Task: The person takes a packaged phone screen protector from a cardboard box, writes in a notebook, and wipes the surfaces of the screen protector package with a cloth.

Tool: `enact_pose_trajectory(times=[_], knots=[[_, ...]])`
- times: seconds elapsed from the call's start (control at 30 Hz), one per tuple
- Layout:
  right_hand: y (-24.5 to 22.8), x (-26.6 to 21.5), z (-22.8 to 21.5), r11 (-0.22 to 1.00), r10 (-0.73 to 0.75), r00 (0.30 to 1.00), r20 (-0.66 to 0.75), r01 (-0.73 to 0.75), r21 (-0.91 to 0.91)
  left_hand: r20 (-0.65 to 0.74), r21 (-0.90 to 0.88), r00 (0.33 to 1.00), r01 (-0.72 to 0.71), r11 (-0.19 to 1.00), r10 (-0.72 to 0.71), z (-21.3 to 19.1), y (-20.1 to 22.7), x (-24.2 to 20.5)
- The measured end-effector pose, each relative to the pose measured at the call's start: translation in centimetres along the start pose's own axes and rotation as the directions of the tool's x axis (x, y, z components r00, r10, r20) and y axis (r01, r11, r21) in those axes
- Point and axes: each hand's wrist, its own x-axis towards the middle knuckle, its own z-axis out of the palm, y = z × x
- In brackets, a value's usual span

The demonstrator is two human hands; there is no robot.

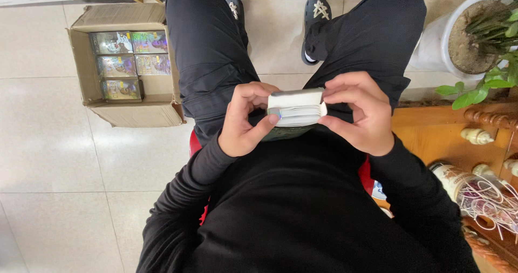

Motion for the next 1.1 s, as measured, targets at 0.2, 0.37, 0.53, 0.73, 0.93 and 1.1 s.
enact_pose_trajectory(times=[0.2,0.37,0.53,0.73,0.93,1.1], knots=[[0.8,-1.3,1.6,0.994,-0.013,0.998,-0.062,0.02,0.109,0.141,0.125,0.984,-0.128,0.984,0.11,-0.5,1.7,2.2],[0.2,-1.1,1.3,0.996,-0.037,0.997,-0.068,0.042,0.073,0.17,0.138,0.972,-0.186,0.973,0.162,-0.2,1.9,2.6],[0.6,-1.3,1.3,0.964,0.017,0.996,-0.092,0.008,0.264,0.157,0.194,0.973,-0.196,0.961,0.166,0.0,2.1,2.8],[-0.1,-0.4,1.1,0.975,-0.044,0.998,-0.034,0.05,0.217,0.211,0.196,0.966,-0.194,0.961,0.152,-0.2,2.7,3.3],[-0.2,0.0,0.7,0.973,-0.044,0.999,0.015,0.039,0.226,0.222,0.161,0.963,-0.189,0.969,0.15,-0.2,2.6,3.5],[0.2,-0.1,0.5,0.982,-0.097,0.994,0.049,0.088,0.166,0.23,0.247,0.949,-0.27,0.931,0.214,-0.1,1.9,3.1]])
